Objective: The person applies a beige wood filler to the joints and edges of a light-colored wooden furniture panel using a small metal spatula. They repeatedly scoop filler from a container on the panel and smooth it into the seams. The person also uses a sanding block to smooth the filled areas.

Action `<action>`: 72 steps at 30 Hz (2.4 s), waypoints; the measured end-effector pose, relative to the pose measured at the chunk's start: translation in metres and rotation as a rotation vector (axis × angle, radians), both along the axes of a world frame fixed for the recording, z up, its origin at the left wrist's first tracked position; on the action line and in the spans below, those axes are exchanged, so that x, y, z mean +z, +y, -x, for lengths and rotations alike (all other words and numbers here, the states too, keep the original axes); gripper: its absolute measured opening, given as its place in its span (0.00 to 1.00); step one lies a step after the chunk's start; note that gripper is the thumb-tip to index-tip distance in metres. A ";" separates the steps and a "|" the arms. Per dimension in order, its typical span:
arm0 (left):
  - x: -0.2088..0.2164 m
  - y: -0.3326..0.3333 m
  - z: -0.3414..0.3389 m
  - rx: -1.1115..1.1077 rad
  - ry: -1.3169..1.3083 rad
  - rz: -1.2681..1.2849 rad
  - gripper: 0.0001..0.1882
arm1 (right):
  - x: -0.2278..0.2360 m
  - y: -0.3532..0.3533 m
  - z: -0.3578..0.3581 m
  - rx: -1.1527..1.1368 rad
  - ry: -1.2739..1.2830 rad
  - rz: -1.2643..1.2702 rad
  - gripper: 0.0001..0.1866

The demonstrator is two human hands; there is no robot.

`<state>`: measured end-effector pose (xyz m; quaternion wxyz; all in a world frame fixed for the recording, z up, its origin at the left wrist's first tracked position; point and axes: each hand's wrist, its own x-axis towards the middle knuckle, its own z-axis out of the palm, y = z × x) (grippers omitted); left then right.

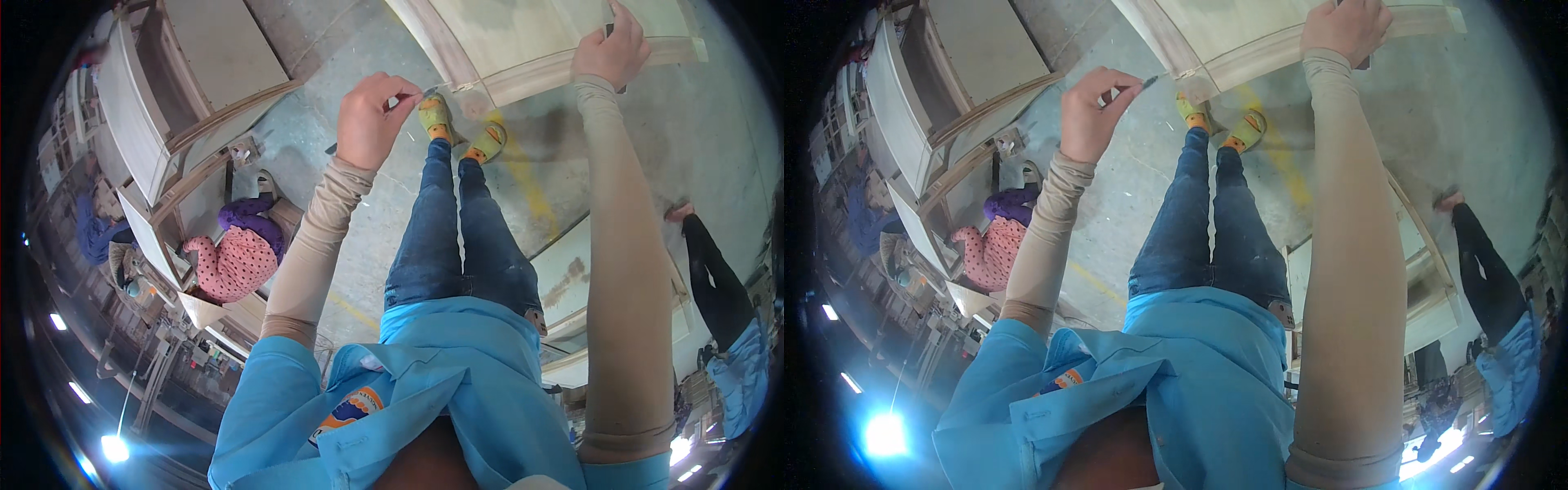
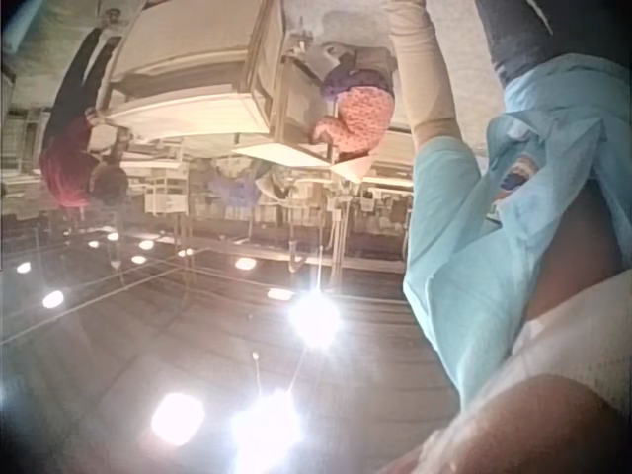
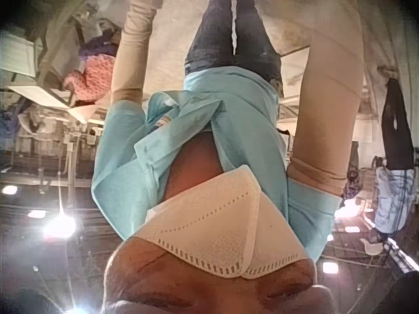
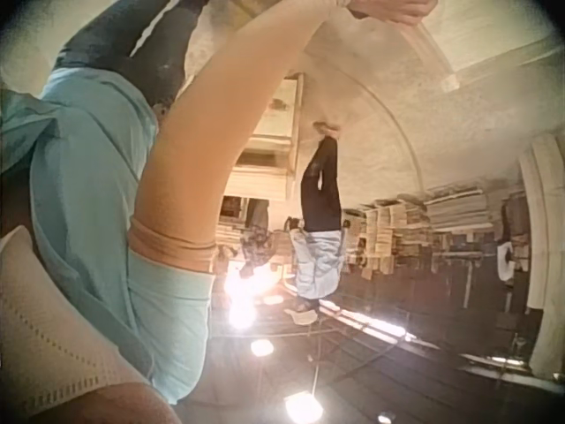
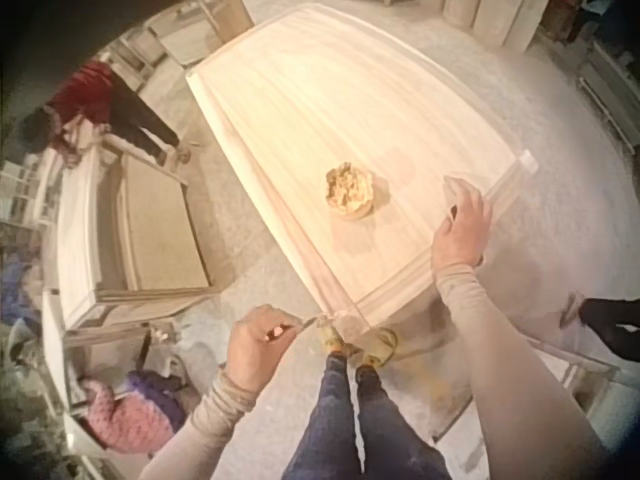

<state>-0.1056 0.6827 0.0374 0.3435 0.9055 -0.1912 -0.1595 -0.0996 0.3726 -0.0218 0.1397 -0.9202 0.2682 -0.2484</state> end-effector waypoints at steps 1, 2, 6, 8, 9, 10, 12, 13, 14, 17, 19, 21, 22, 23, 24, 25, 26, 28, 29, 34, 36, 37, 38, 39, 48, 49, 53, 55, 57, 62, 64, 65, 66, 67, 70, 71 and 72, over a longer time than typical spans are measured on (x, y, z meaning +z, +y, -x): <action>0.002 -0.002 0.001 -0.032 -0.098 0.008 0.08 | -0.001 0.000 0.000 -0.004 0.007 -0.003 0.29; 0.004 -0.006 0.001 -0.063 -0.201 0.017 0.10 | -0.001 0.000 0.000 -0.007 -0.001 0.000 0.29; -0.009 -0.016 0.009 -0.085 -0.343 0.048 0.15 | -0.005 -0.005 0.000 0.019 -0.038 0.033 0.28; -0.018 -0.020 0.010 -0.105 -0.368 0.069 0.15 | -0.005 -0.005 -0.001 0.035 -0.040 0.031 0.28; -0.021 -0.021 0.012 -0.114 -0.379 0.080 0.15 | -0.003 -0.002 -0.001 0.036 -0.032 0.016 0.28; -0.021 -0.021 0.016 -0.120 -0.372 0.060 0.15 | -0.002 0.000 -0.001 0.037 -0.024 0.002 0.28; -0.017 -0.022 0.019 -0.145 -0.366 0.032 0.15 | 0.002 -0.003 0.000 0.015 -0.020 -0.006 0.28; -0.014 -0.024 0.019 -0.167 -0.348 0.028 0.15 | 0.004 -0.005 0.001 0.004 -0.018 -0.010 0.28; -0.011 -0.023 0.017 -0.180 -0.332 0.009 0.14 | 0.002 -0.004 0.001 0.004 -0.005 -0.008 0.28; -0.004 -0.018 0.010 -0.182 -0.293 0.009 0.12 | -0.003 -0.003 0.001 0.002 0.023 0.005 0.28; -0.006 -0.020 0.005 -0.161 -0.295 0.039 0.12 | -0.002 -0.003 0.001 0.003 0.025 0.020 0.28; -0.010 -0.020 0.003 -0.115 -0.326 0.055 0.11 | -0.001 0.000 -0.001 -0.003 0.024 0.003 0.28; -0.010 -0.019 0.006 -0.129 -0.301 0.054 0.11 | -0.001 0.001 -0.001 -0.005 0.023 -0.005 0.28; -0.011 -0.021 0.009 -0.147 -0.278 0.059 0.11 | -0.001 -0.001 0.000 -0.003 0.020 -0.001 0.28; -0.011 -0.022 0.010 -0.164 -0.256 0.064 0.11 | -0.001 -0.002 0.000 -0.001 0.017 0.003 0.28; -0.010 -0.022 0.008 -0.177 -0.227 0.071 0.11 | -0.001 -0.003 0.001 0.001 0.014 0.007 0.28; -0.008 -0.019 0.005 -0.192 -0.199 0.070 0.11 | -0.001 -0.003 0.001 -0.003 0.011 0.003 0.28; -0.007 -0.017 0.000 -0.182 -0.205 0.069 0.11 | -0.001 -0.002 0.001 -0.009 0.005 -0.007 0.28; -0.009 -0.016 -0.002 -0.157 -0.236 0.070 0.11 | 0.000 0.001 0.001 -0.008 0.004 -0.007 0.28; -0.007 -0.020 0.001 -0.178 -0.199 0.057 0.11 | -0.004 -0.010 0.002 0.020 -0.013 0.081 0.28; -0.006 -0.013 0.004 -0.172 -0.215 0.030 0.12 | -0.007 -0.005 0.001 0.030 -0.029 0.054 0.28; -0.005 -0.012 0.006 -0.158 -0.243 0.025 0.12 | -0.008 -0.003 0.001 0.035 -0.037 0.041 0.28; -0.004 -0.013 0.006 -0.153 -0.270 0.036 0.12 | -0.005 -0.004 0.001 0.026 -0.032 0.033 0.28; -0.004 -0.015 0.006 -0.147 -0.297 0.048 0.13 | -0.002 -0.004 0.002 0.017 -0.026 0.025 0.28; -0.007 -0.012 0.023 -0.275 -0.503 -0.193 0.18 | -0.003 -0.005 0.003 0.007 0.012 0.011 0.28; -0.006 -0.010 0.022 -0.250 -0.499 -0.181 0.18 | -0.005 -0.005 0.003 0.016 0.015 0.007 0.28; -0.003 -0.012 0.017 -0.151 -0.468 -0.044 0.17 | -0.002 -0.006 0.003 0.017 0.007 0.021 0.28; -0.007 -0.017 0.018 -0.121 -0.431 0.011 0.16 | 0.004 -0.001 0.002 0.003 0.016 0.015 0.28; -0.016 -0.023 0.023 -0.121 -0.383 0.028 0.14 | 0.004 0.000 0.002 0.019 0.013 0.000 0.28; -0.004 -0.023 0.023 -0.160 -0.261 0.028 0.13 | -0.002 -0.006 0.004 0.016 -0.008 0.009 0.28; -0.005 -0.021 0.013 -0.158 -0.263 0.042 0.13 | -0.003 -0.007 0.004 0.016 -0.005 0.018 0.28; -0.009 -0.021 0.008 -0.151 -0.290 0.046 0.13 | -0.003 -0.007 0.005 0.023 -0.008 0.025 0.28; -0.010 -0.021 0.007 -0.143 -0.317 0.051 0.13 | -0.002 -0.006 0.004 0.030 -0.012 0.031 0.28; -0.010 -0.020 0.010 -0.144 -0.298 0.053 0.12 | -0.001 -0.005 0.005 0.037 -0.015 0.037 0.28; -0.010 -0.019 0.014 -0.163 -0.223 0.063 0.12 | -0.009 -0.012 0.005 0.022 0.006 0.071 0.28; -0.007 -0.017 0.013 -0.172 -0.184 0.060 0.12 | -0.009 -0.012 0.006 0.033 -0.010 0.062 0.28; -0.005 -0.015 0.012 -0.181 -0.145 0.056 0.11 | -0.008 -0.012 0.006 0.044 -0.026 0.054 0.28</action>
